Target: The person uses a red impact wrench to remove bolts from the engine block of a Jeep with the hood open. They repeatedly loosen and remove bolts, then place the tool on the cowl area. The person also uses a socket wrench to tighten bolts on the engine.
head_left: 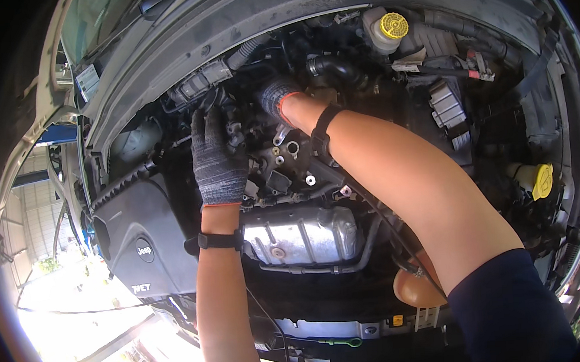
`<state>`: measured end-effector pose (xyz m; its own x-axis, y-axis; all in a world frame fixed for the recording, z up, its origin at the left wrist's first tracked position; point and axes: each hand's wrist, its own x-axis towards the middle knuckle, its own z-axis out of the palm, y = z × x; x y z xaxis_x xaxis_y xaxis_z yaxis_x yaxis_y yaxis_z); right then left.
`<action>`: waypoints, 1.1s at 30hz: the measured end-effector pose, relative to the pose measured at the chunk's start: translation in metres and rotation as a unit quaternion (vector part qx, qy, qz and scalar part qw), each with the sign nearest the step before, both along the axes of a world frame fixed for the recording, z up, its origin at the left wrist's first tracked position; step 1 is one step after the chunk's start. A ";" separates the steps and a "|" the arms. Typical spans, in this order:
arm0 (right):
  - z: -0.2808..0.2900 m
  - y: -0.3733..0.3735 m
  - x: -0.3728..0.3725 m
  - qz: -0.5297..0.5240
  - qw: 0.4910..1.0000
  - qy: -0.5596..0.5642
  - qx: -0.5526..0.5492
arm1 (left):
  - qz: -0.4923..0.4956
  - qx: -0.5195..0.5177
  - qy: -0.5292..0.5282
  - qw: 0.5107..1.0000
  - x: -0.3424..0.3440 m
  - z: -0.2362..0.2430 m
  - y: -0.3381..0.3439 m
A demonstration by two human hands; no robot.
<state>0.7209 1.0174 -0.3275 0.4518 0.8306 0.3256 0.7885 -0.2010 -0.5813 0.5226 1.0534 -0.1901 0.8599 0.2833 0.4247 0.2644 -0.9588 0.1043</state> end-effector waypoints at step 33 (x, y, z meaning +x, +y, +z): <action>0.062 -0.020 -0.004 0.093 0.968 -0.047 -0.230 | 0.033 0.001 0.071 0.997 -0.001 0.010 0.030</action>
<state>0.7169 0.9977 -0.2650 0.2661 0.9618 -0.0648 0.8814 -0.2700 -0.3876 0.5213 1.0835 -0.1805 0.8908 0.3400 0.3015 0.3384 -0.9391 0.0593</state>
